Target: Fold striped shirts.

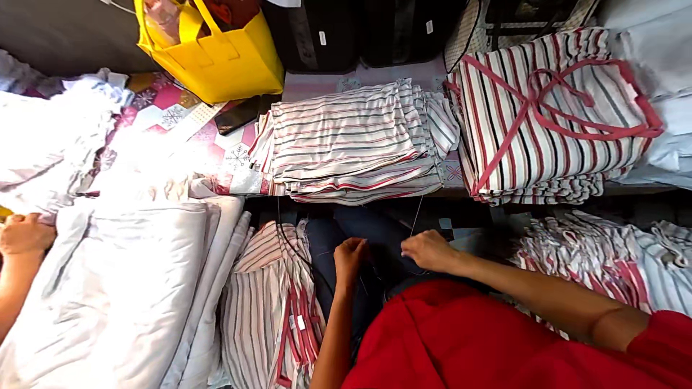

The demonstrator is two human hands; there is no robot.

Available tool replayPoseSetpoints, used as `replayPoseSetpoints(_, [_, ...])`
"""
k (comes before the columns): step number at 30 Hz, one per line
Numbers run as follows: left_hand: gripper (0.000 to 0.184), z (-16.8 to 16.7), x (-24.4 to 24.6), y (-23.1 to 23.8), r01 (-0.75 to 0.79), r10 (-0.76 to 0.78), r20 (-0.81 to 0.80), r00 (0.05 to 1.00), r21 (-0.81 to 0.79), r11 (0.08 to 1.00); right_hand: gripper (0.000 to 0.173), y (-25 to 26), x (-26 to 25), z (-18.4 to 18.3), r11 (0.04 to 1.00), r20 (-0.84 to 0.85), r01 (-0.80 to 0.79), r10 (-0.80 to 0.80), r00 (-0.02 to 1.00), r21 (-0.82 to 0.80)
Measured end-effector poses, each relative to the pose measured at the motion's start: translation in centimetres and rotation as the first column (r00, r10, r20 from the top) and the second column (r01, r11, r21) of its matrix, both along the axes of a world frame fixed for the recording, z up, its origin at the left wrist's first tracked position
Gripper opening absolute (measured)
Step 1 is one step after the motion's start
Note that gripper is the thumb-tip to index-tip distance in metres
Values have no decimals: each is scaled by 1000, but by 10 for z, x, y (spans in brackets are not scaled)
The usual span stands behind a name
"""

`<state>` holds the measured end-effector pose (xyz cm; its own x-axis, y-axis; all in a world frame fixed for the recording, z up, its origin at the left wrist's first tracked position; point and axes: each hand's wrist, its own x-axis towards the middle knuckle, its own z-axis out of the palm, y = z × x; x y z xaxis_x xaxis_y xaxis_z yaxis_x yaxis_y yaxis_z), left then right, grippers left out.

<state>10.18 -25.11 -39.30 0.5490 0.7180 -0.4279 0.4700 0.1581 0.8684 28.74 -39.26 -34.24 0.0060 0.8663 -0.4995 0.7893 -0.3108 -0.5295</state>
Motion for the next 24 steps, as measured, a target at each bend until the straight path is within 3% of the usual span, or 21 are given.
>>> replayPoseSetpoints(2, [27, 10, 20, 2, -21, 19, 8, 1000, 309, 951, 32, -3, -6, 8, 989, -48, -122, 119, 992, -82])
replayPoseSetpoints(4, [42, 14, 48, 11, -48, 62, -8, 998, 539, 841, 30, -2, -9, 11, 971, -105, -213, 202, 974, -112])
replayPoseSetpoints(7, [51, 3, 88, 25, -42, 124, -97, 988, 596, 802, 26, 0, -11, 6, 942, -148, -330, 318, 936, -59])
replayPoseSetpoints(11, [24, -10, 105, 33, -121, 199, -31, 979, 697, 706, 33, 17, 3, 38, 926, -72, -364, 359, 931, -103])
replayPoseSetpoints(13, [20, -15, 98, 38, -135, 192, -3, 981, 704, 698, 29, 34, 38, 73, 982, -2, -186, 186, 982, 0])
replayPoseSetpoints(15, [20, -13, 90, 39, -120, 167, -9, 986, 655, 746, 27, 60, 92, 89, 970, 71, 105, -123, 990, 218])
replayPoseSetpoints(19, [20, -1, 82, 34, 19, 60, -120, 991, 571, 821, 29, 129, 216, 96, 742, 182, 538, -639, 747, 400])
replayPoseSetpoints(22, [18, 2, 79, 31, 39, 28, -114, 993, 541, 840, 33, 160, 263, 90, 628, 194, 711, -776, 600, 316])
replayPoseSetpoints(24, [18, 7, 74, 30, 26, 21, -91, 996, 487, 873, 35, 170, 258, 78, 655, 207, 714, -755, 621, 246])
